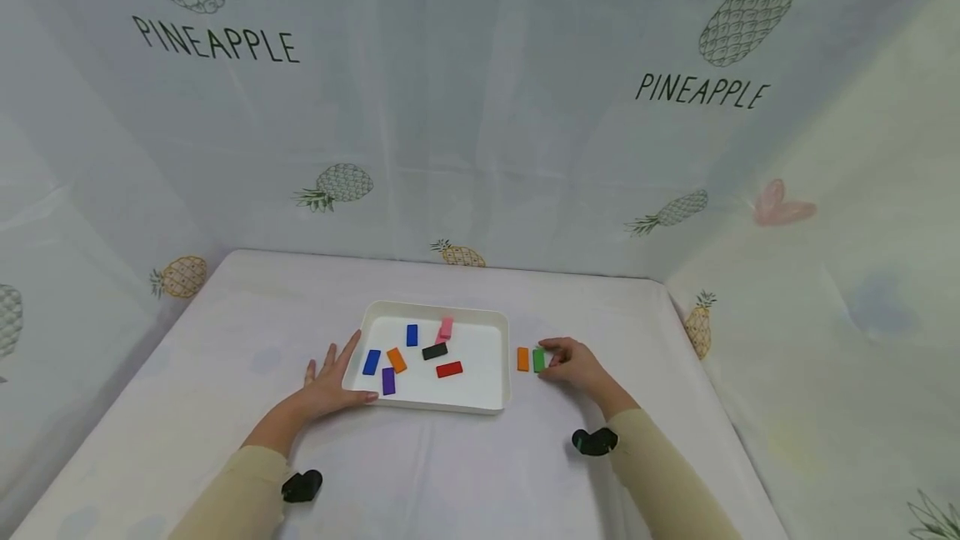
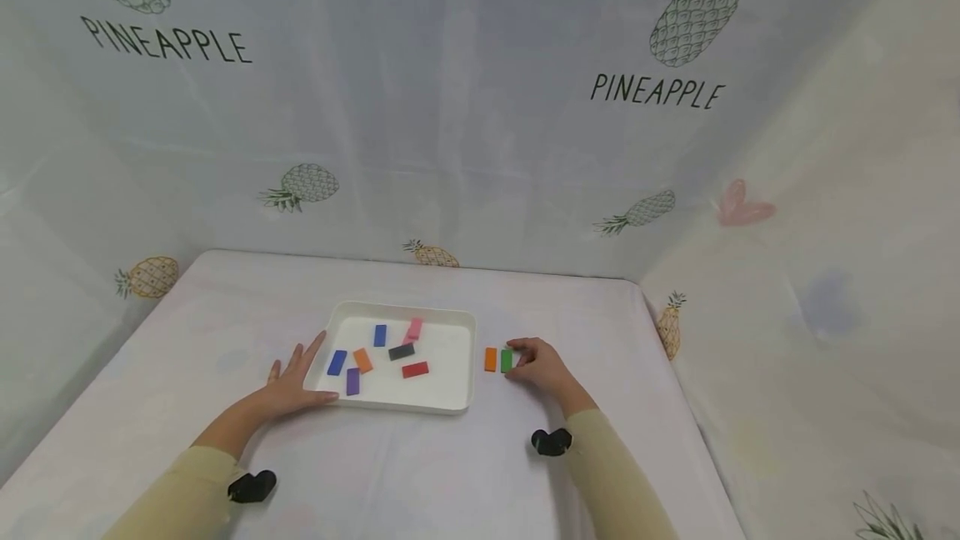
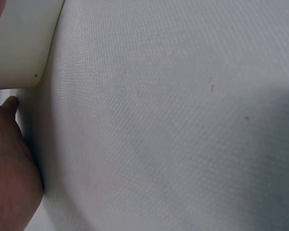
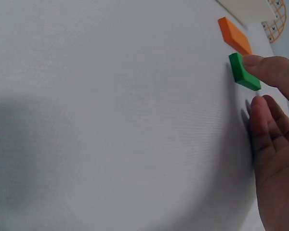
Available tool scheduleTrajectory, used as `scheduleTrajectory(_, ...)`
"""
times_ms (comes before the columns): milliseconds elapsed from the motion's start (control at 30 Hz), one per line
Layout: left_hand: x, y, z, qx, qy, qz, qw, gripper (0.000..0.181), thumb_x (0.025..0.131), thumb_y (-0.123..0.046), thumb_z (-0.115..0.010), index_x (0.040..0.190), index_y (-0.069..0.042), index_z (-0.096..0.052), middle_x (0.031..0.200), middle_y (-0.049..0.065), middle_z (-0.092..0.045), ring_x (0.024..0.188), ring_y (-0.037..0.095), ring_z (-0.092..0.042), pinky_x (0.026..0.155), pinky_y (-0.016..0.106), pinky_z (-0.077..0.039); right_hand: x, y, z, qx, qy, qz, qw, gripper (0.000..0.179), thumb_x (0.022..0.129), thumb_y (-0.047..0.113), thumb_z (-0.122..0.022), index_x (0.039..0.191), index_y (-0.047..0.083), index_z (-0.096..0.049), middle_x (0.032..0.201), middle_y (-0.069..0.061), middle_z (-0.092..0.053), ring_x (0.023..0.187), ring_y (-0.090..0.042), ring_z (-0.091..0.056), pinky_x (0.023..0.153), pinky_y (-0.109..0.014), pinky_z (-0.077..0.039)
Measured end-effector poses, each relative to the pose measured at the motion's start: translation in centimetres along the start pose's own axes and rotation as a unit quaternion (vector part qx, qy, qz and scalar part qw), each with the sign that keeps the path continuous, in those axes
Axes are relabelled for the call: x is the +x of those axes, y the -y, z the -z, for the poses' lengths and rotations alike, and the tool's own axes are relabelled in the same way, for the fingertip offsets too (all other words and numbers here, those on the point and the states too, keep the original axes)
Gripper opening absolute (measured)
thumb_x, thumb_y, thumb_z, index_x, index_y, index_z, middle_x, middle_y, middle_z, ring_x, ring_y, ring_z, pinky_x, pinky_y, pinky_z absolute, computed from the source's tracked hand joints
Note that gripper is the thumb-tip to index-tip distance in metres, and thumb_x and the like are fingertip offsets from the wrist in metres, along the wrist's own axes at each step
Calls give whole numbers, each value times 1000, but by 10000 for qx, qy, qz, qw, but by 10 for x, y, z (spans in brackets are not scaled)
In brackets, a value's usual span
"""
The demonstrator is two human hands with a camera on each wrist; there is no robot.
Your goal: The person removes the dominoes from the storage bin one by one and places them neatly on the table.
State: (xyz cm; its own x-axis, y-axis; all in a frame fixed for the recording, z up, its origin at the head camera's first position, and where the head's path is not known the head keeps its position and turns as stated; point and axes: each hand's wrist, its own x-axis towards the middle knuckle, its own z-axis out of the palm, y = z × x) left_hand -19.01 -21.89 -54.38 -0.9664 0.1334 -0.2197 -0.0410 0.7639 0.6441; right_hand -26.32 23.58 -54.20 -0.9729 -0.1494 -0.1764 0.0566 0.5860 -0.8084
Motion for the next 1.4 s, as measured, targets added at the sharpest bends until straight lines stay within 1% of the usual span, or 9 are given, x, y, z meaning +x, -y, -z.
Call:
scheduleTrajectory(200, 0, 0, -1, -15, 31, -69, 10000, 124, 70, -59, -78, 156, -15, 0, 155, 34, -6, 142, 50, 8, 107, 64, 17, -5, 16, 6, 199, -89, 85, 9997, 48, 76, 5, -81, 122, 9, -66, 91, -9, -59, 79, -21, -54, 66, -30, -47)
scheduleTrajectory(333, 0, 1, -1, 21, 58, -17, 10000, 125, 69, -60, -78, 156, -15, -1, 155, 35, -5, 142, 50, 8, 107, 64, 18, -9, 38, 4, 495, -49, 391, 9980, 47, 80, 6, -78, 124, 5, -64, 97, -12, -60, 85, -22, -56, 66, -30, -48)
scheduleTrajectory(500, 0, 1, 0, -37, 53, -37, 10000, 124, 70, -58, -78, 156, -13, -1, 155, 34, -6, 142, 50, 8, 107, 65, 17, -19, 70, -6, 770, 70, 731, 9943, 42, 83, 0, -74, 123, -1, -62, 95, -15, -62, 84, -20, -57, 66, -28, -49)
scheduleTrajectory(600, -2, 2, 0, -58, 49, -52, 10000, 124, 70, -58, -79, 156, -13, -1, 155, 35, -5, 142, 50, 9, 106, 65, 17, -21, 81, -18, 933, 233, 786, 9923, 42, 82, -1, -74, 123, 0, -63, 107, -22, -61, 85, -21, -58, 66, -27, -50)
scheduleTrajectory(667, -2, 3, -1, -54, 40, -59, 10000, 124, 69, -58, -78, 156, -13, -1, 155, 34, -4, 142, 50, 10, 106, 65, 18, -16, 79, -27, 1040, 364, 822, 9905, 43, 81, 1, -76, 123, 2, -64, 114, -23, -60, 85, -20, -58, 64, -25, -49)
scheduleTrajectory(800, -2, 2, 0, -93, 20, -75, 9999, 125, 68, -59, -78, 156, -13, -2, 155, 34, -5, 142, 50, 10, 106, 64, 19, -15, 90, -42, 1007, 648, 908, 9887, 45, 81, 1, -77, 124, 1, -63, 118, -23, -60, 86, -19, -58, 62, -24, -47)
scheduleTrajectory(1033, 0, 0, 2, -35, 9, -104, 9999, 124, 70, -59, -78, 156, -14, -2, 156, 33, -7, 142, 50, 9, 107, 63, 19, -13, 105, -66, 967, 999, 1129, 9838, 47, 81, 0, -76, 125, -2, -61, 119, -23, -61, 89, -20, -59, 73, -26, -52)
scheduleTrajectory(1233, 0, 0, 2, -14, 37, -54, 10000, 124, 70, -58, -78, 156, -14, -2, 155, 33, -8, 142, 50, 8, 108, 63, 17, -11, 110, -86, 1093, 1325, 960, 9805, 45, 83, 2, -75, 126, 2, -62, 120, -17, -62, 93, -19, -61, 77, -27, -55)
scheduleTrajectory(1400, -1, 0, 0, -72, 41, 2, 10000, 124, 69, -58, -79, 156, -14, -2, 156, 33, -8, 143, 49, 8, 108, 63, 17, -9, 109, -97, 1118, 1389, 838, 9804, 43, 83, 3, -75, 125, 2, -63, 119, -14, -63, 93, -19, -62, 79, -29, -56)
